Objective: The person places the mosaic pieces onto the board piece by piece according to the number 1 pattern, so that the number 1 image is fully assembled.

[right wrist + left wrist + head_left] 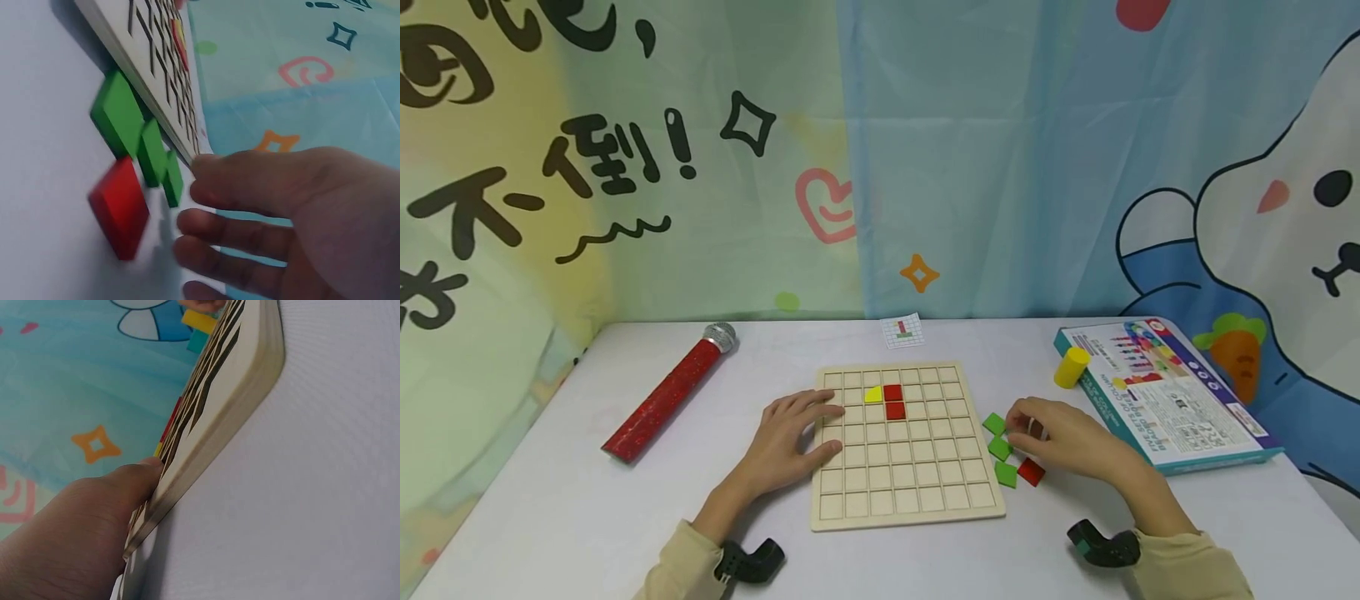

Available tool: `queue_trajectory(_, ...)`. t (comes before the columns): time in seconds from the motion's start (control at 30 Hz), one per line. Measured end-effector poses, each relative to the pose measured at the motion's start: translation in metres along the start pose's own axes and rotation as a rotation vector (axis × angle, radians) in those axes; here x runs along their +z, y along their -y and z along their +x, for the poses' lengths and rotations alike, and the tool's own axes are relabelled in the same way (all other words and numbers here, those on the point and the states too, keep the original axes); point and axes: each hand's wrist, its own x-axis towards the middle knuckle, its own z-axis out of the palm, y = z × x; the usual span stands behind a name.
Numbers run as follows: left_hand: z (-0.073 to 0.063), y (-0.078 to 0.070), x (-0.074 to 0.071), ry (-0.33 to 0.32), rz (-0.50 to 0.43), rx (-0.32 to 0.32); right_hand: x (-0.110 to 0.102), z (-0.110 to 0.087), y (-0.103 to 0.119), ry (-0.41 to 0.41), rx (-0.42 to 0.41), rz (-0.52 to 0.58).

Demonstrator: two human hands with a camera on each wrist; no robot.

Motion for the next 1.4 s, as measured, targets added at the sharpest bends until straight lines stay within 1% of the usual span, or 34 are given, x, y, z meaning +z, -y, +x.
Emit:
queue_trajectory(0.33,0.000,0.000,0.001,-0.003,0.000,-0.003,-0.007,-0.013,-0.009,0.159,0.041,0.050)
queue_trajectory(0.5,0.000,-0.001,0.001,0.005,-0.004,-0.007,-0.006,-0.016,-0.009,0.188,0.021,0.063)
queue_trajectory(0.7,0.000,-0.001,0.000,0.001,0.004,-0.007,-0.004,-0.016,-0.006,0.198,0.047,0.056)
queue_trajectory(0.9,0.000,0.000,0.000,0.001,-0.001,-0.005,0.001,-0.014,-0.005,0.176,0.058,0.021)
queue_trajectory(1.23,0.000,0.001,0.001,0.000,0.001,-0.003,0.002,-0.014,-0.004,0.158,0.037,-0.016)
queue_trajectory(1.4,0.000,0.002,0.001,-0.002,0.002,-0.005,0.002,-0.013,-0.006,0.114,0.012,-0.045)
